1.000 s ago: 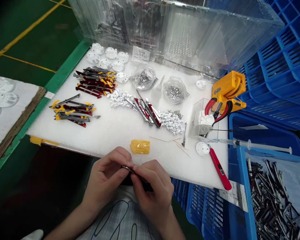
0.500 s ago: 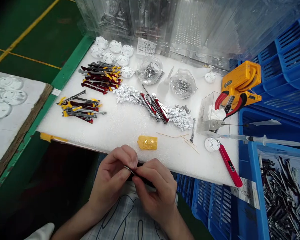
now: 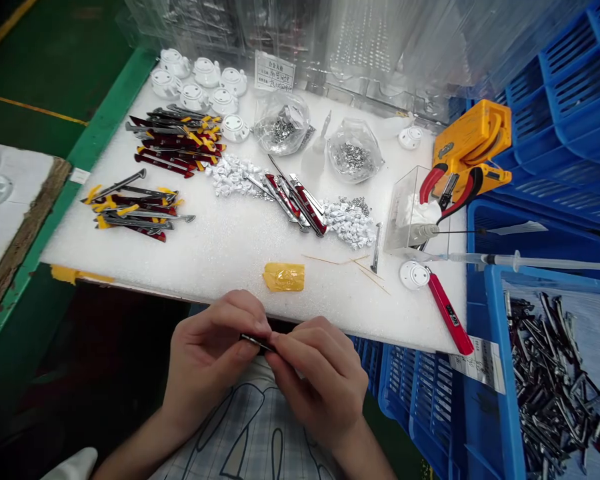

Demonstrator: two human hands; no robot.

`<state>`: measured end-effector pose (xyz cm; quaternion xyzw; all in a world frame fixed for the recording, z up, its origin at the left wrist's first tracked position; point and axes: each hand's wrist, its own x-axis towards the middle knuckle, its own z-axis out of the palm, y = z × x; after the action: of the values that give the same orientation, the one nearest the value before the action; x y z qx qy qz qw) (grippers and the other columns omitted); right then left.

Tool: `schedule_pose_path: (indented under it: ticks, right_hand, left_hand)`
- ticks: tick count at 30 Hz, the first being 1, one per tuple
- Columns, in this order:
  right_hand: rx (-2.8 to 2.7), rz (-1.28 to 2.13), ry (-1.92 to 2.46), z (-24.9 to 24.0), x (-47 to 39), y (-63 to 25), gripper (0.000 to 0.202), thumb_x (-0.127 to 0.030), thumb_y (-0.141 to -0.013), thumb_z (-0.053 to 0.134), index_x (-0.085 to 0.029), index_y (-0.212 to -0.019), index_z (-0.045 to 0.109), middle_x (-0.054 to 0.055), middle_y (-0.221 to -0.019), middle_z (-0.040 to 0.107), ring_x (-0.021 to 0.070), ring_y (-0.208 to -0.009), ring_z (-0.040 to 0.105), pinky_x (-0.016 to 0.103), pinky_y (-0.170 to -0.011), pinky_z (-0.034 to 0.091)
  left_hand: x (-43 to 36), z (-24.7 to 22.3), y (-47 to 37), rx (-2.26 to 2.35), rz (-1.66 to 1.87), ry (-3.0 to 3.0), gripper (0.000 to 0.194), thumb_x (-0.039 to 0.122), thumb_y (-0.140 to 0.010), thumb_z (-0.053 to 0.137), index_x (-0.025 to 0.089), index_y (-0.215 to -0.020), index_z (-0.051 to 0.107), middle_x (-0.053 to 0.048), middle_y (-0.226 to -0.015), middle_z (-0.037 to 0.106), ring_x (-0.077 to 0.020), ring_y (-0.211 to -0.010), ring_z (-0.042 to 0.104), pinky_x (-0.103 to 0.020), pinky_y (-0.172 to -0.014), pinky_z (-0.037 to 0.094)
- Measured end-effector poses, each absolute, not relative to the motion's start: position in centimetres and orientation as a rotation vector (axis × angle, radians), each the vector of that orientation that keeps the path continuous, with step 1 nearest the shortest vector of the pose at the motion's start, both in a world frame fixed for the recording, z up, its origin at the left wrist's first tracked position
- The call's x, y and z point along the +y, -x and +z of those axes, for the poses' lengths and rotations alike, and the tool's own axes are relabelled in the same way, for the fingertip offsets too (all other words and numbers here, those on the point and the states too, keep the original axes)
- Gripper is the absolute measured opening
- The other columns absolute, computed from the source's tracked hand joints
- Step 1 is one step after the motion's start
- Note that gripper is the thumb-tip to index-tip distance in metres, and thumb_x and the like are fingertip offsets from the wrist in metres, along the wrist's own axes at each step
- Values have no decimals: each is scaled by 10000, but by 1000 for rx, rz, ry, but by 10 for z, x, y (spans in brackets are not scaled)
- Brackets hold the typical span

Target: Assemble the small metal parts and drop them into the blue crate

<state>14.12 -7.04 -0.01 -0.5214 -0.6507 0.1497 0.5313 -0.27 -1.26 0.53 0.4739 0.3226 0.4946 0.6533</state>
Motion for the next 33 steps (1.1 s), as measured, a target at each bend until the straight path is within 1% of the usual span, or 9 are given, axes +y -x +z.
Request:
schedule_pose_path:
  ticks: [9,11,13,17,23,26,28,30,33]
  right_hand:
    - [-1642,314,1260,3,-69,-147,318,18,-936,683,-187,-1170,747,26,-840,775,154,-693,689,287,-569,577]
    - [-1659,329,1258,4,-68,-147,307,24,-934,678,-182,-1150,749,26,-837,773,154,-696,684,288,-568,579]
    - [-1656,337,1252,5,-66,-147,289,36,-929,670,-173,-1112,750,24,-822,766,152,-689,676,286,-563,575]
    - [-1656,332,1249,5,-63,-145,251,37,-928,667,-164,-1059,742,23,-797,753,149,-665,662,284,-540,559]
    - [-1674,358,1257,1,-62,-140,143,-77,-1034,615,-180,-1075,706,29,-791,756,147,-636,649,292,-529,551]
    - [-1674,355,1264,-2,-62,-139,123,-106,-1056,600,-182,-1064,697,26,-784,752,143,-624,637,293,-522,538]
    - [-1671,344,1265,-2,-62,-140,129,-87,-1042,610,-179,-1056,699,24,-789,753,141,-626,637,292,-524,538]
    - [-1665,332,1265,-1,-63,-142,149,-51,-1013,626,-170,-1054,706,27,-802,757,140,-640,646,289,-530,543]
    - [-1666,305,1267,1,-65,-145,197,9,-968,643,-149,-1054,722,31,-813,754,137,-667,652,284,-544,550]
  left_hand:
    - [-10,7,3,742,1114,-1071,161,367,-965,847,246,-860,836,-32,-779,786,-184,-758,725,-295,-710,604]
    - [-10,6,3,756,1113,-1081,161,309,-955,846,235,-819,801,-26,-757,770,-179,-739,716,-287,-692,596]
    - [-9,5,2,752,1126,-1098,158,214,-924,836,229,-787,758,-12,-741,748,-165,-722,697,-261,-673,576]
    - [-8,3,1,693,1165,-1101,188,56,-838,745,227,-781,694,22,-732,687,-126,-703,635,-205,-662,533]
    - [-6,1,2,730,1139,-1134,236,-11,-800,670,222,-766,658,36,-714,637,-115,-681,593,-189,-642,509]
    - [-5,0,2,744,1136,-1133,231,-2,-817,687,219,-762,655,39,-707,625,-110,-664,579,-186,-619,495]
    - [-5,-1,2,732,1138,-1124,211,32,-847,734,218,-769,673,34,-706,633,-115,-666,585,-192,-622,502]
    - [-6,0,2,722,1134,-1103,183,98,-888,794,221,-782,709,24,-713,659,-122,-682,609,-201,-637,517]
    - [-7,-1,3,715,1120,-1066,140,245,-938,854,231,-823,777,2,-747,717,-134,-719,650,-216,-663,534]
